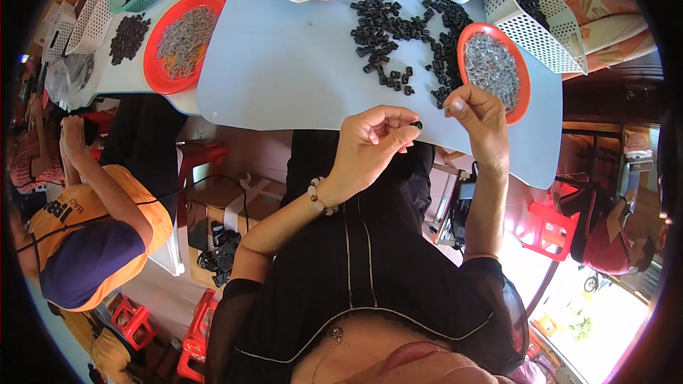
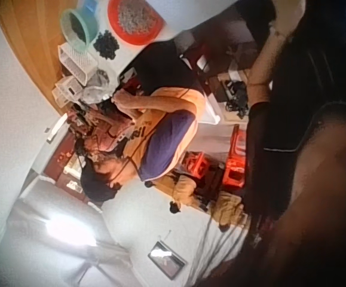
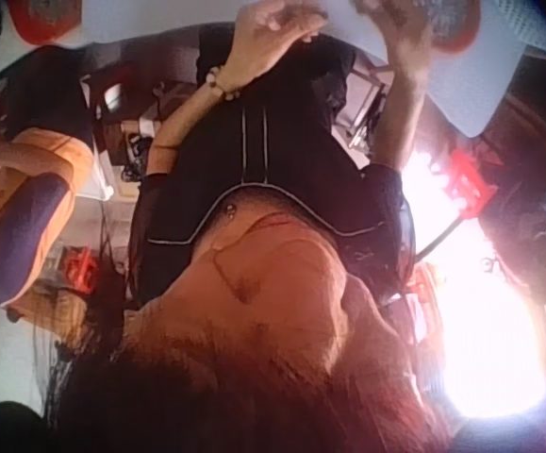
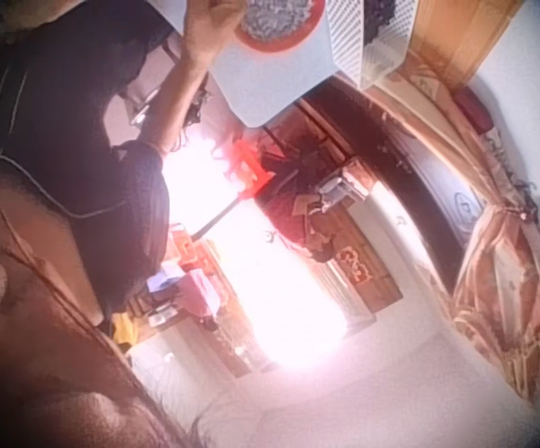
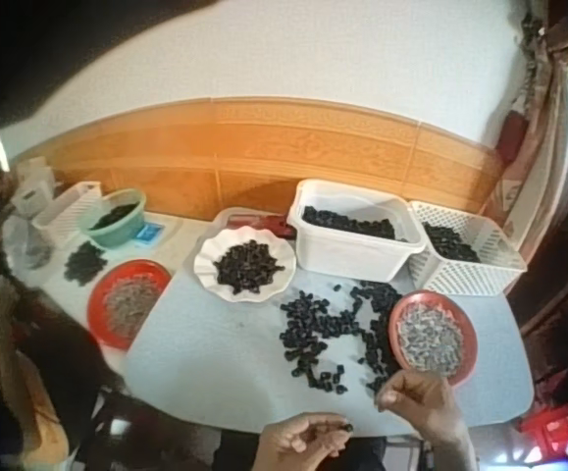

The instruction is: The person picks up a black plastic piece and a metal component by hand, fits the metal component into the black plastic piece, and places the assembled unit onto the table.

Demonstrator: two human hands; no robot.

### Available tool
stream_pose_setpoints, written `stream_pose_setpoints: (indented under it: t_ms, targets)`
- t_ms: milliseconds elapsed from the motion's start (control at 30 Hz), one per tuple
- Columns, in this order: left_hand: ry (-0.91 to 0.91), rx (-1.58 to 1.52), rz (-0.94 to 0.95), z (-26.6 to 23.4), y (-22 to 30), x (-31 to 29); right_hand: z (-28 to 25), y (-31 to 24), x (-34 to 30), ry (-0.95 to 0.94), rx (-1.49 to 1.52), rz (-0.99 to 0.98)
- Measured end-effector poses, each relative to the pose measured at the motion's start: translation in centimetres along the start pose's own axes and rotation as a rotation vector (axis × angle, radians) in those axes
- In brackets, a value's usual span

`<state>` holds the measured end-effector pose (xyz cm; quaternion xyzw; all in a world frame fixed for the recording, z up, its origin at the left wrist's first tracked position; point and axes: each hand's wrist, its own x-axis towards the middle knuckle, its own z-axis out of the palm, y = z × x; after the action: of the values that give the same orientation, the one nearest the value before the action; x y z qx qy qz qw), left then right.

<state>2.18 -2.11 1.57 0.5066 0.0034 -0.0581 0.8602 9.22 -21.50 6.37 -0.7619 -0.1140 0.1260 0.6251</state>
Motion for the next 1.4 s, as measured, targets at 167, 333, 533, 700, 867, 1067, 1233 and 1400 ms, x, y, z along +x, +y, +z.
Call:
stream_pose_setpoints:
  t_ms: [167,333,533,700,867,1067,1233,1400]
  targets:
    - [0.021,-0.038,0.064,-0.5,-0.4,-0.4,2.6,-1.1,-0.9,-0.006,-0.257,-0.015]
    - [0.046,-0.008,0.099,-0.6,-0.5,-0.8,3.6,-1.3,-1.1,-0.016,-0.322,-0.008]
    - [0.053,0.011,0.125,-0.9,-0.7,-0.9,3.8,-1.5,-1.0,-0.058,-0.274,0.046]
    - [0.056,0.039,0.142,-1.2,-1.4,-0.9,3.8,-1.7,-0.7,-0.115,-0.264,0.069]
    - [0.022,0.034,0.094,-1.4,-1.0,-0.9,3.4,-0.3,0.2,-0.173,-0.173,-0.009]
    - [0.041,-0.056,0.095,-2.1,-1.1,-1.0,0.6,0.3,4.6,0.081,-0.787,-0.308]
    - [0.101,0.023,0.081,-2.4,-1.2,-1.0,-0.4,0.9,6.9,-0.072,-1.175,-0.586]
    - [0.104,0.017,0.049,-2.7,-1.3,-1.2,-0.4,1.5,8.2,-0.145,-1.199,-0.572]
